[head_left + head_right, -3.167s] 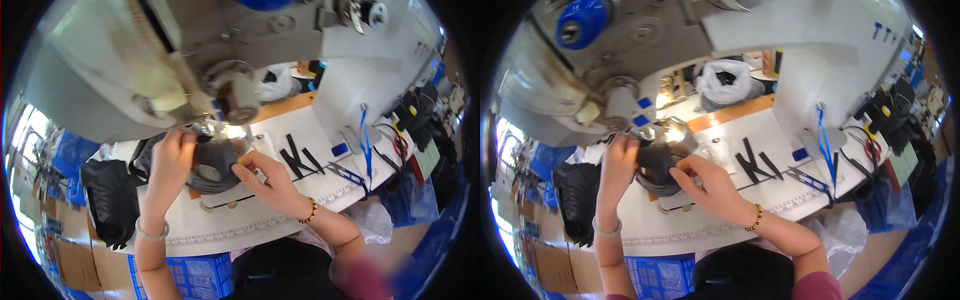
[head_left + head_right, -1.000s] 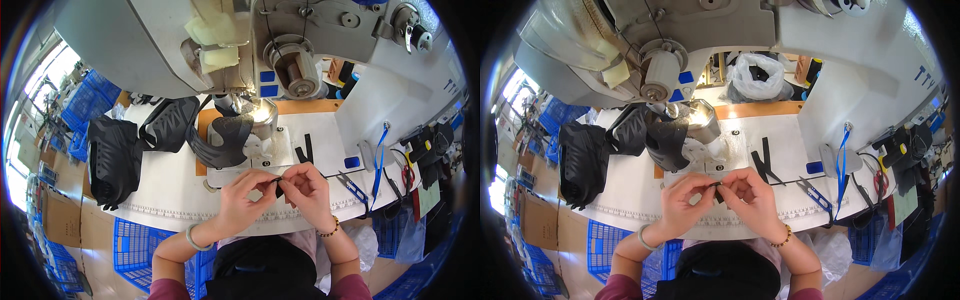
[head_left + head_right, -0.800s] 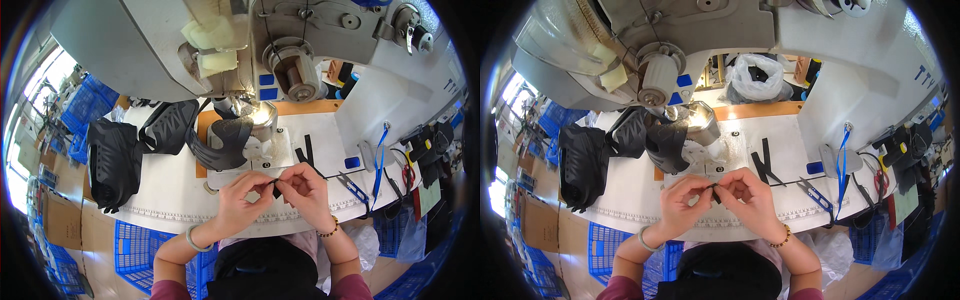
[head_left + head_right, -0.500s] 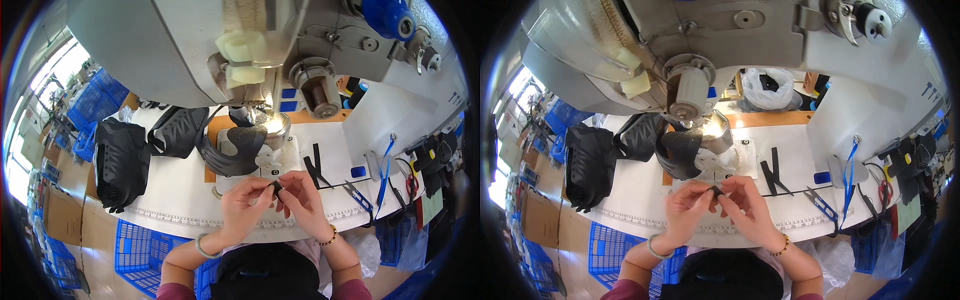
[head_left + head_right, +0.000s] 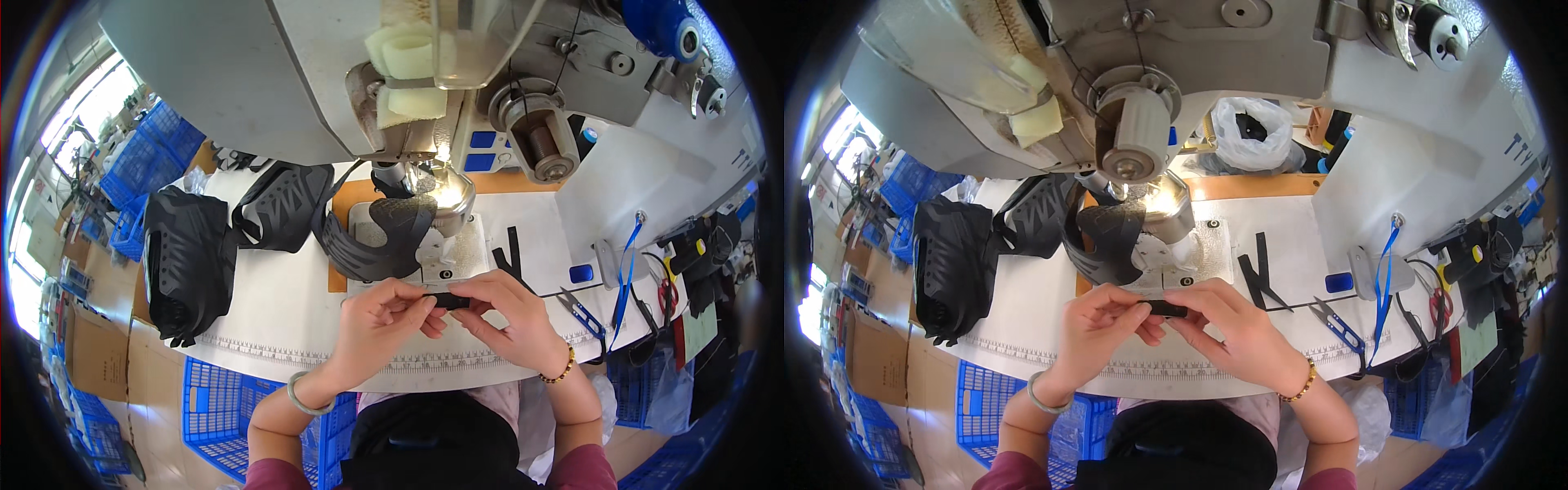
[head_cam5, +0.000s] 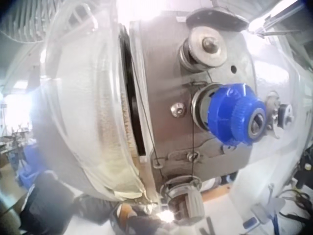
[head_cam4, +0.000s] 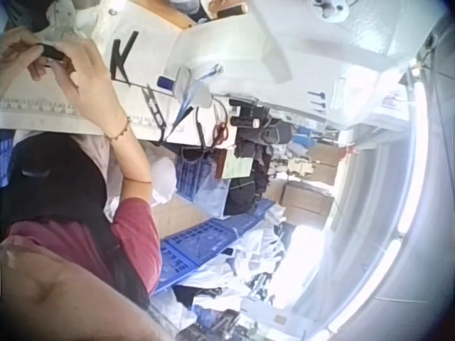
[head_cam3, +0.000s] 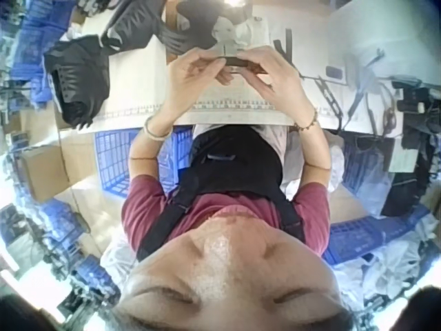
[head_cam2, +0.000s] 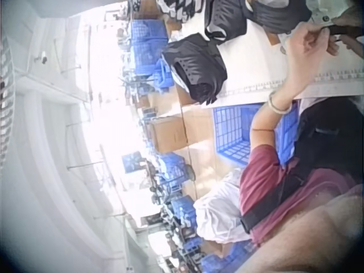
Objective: The person sews shoe upper components using a sewing machine, attaching fabric strips to the shoe pieces by guiding them under the needle and folding the assembled parts by hand.
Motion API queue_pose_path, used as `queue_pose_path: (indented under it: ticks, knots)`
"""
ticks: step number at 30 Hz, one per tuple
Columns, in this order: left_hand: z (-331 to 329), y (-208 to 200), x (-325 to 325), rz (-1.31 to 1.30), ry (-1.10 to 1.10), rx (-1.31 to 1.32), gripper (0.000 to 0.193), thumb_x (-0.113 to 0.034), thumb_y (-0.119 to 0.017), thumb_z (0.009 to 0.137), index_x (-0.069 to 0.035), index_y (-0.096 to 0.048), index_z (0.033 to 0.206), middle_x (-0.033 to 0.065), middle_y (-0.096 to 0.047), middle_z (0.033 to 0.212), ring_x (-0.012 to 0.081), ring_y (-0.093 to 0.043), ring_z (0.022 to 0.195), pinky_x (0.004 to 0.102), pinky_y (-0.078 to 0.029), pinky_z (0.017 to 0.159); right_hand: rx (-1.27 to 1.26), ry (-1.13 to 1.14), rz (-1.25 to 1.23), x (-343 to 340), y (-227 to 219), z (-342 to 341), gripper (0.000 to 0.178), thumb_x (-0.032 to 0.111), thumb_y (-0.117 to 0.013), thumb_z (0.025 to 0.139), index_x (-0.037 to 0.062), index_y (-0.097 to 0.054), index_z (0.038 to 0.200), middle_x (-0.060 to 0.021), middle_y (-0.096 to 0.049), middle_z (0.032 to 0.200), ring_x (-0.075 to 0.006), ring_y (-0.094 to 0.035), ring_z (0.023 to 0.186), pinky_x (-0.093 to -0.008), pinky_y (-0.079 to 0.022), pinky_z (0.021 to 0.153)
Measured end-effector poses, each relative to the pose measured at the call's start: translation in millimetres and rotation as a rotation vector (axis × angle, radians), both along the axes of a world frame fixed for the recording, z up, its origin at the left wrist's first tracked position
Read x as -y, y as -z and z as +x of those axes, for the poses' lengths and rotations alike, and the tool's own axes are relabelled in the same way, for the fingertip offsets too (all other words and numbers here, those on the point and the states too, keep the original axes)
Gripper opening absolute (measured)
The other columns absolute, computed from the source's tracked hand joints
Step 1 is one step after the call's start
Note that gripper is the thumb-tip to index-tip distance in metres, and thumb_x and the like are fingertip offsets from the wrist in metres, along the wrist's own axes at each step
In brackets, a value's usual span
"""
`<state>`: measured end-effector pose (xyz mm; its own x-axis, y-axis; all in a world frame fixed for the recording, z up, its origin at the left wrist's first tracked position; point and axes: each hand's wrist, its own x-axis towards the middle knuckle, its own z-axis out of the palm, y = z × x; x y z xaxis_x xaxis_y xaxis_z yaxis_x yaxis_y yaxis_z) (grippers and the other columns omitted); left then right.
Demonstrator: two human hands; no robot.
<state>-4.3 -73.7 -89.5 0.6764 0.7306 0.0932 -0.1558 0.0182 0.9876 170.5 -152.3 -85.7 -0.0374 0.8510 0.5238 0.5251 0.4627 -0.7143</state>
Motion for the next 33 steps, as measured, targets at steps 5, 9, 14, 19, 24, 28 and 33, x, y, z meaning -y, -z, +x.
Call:
queue_pose_path:
  ticks: [5,9,14,19,24,28,33]
  knots:
    - [-2,3,1,0.093,-0.038,-0.009,0.007,0.000,-0.053,0.086,0.007,-0.052,0.090,0.0155,-0.064,0.081,0.0190,-0.065,0.071,0.0272,-0.054,0.064,-0.153,-0.044,-0.010,-5,10,-3,0.030,-0.005,-0.063,0.077,-0.0005,-0.055,0.105,-0.0085,-0.056,0.090,-0.0124,-0.059,0.071,-0.0243,-0.052,0.062]
    - [-3,-1,6,0.177,-0.069,0.004,0.005,0.003,-0.052,0.085,0.007,-0.051,0.088,0.0165,-0.063,0.080,0.0208,-0.064,0.069,0.0298,-0.054,0.064,-0.651,-0.149,-0.214,-1,14,-11,0.028,-0.006,-0.058,0.080,-0.0010,-0.048,0.106,-0.0091,-0.054,0.089,-0.0143,-0.061,0.072,-0.0247,-0.053,0.061]
    - [-8,-1,0,0.022,-0.038,0.035,0.009,-0.001,-0.055,0.085,0.007,-0.053,0.088,0.0135,-0.063,0.080,0.0154,-0.064,0.070,0.0259,-0.054,0.063,-0.707,-0.202,-0.214,-7,7,-12,0.026,-0.009,-0.052,0.083,0.0004,-0.041,0.104,-0.0072,-0.052,0.088,-0.0124,-0.060,0.070,-0.0239,-0.051,0.057]
    - [-7,-25,-9,0.014,0.052,-0.040,0.009,-0.002,-0.055,0.085,0.007,-0.054,0.089,0.0110,-0.062,0.076,0.0144,-0.062,0.067,0.0251,-0.054,0.060,-0.654,-0.209,-0.239,-8,-3,-10,0.025,-0.008,-0.053,0.082,0.0004,-0.041,0.103,-0.0073,-0.052,0.089,-0.0124,-0.059,0.071,-0.0232,-0.051,0.055]
    - [-29,-58,-16,0.104,0.086,-0.137,0.010,-0.002,-0.056,0.085,0.006,-0.055,0.090,0.0108,-0.061,0.072,0.0142,-0.061,0.061,0.0250,-0.052,0.053,-0.700,-0.274,-0.175,-10,-20,-18,0.026,-0.004,-0.054,0.084,0.0020,-0.041,0.106,-0.0074,-0.051,0.090,-0.0133,-0.061,0.075,-0.0222,-0.052,0.054]
    - [-53,-83,-39,0.142,-0.095,0.005,0.009,-0.003,-0.054,0.085,0.006,-0.057,0.086,0.0112,-0.061,0.068,0.0150,-0.059,0.053,0.0246,-0.049,0.046,-0.689,-0.208,-0.346,-17,-41,-23,0.028,0.006,-0.051,0.088,0.0029,-0.038,0.113,-0.0083,-0.051,0.089,-0.0166,-0.063,0.071,-0.0232,-0.052,0.047]
    - [-48,-101,-61,0.123,-0.115,-0.003,0.012,-0.006,-0.056,0.084,0.005,-0.058,0.080,0.0107,-0.060,0.064,0.0128,-0.056,0.048,0.0232,-0.045,0.040,-1.112,-0.304,-0.433,-41,-45,-40,0.025,0.013,-0.053,0.089,0.0028,-0.044,0.110,-0.0036,-0.052,0.078,-0.0087,-0.060,0.065,-0.0179,-0.045,0.042]
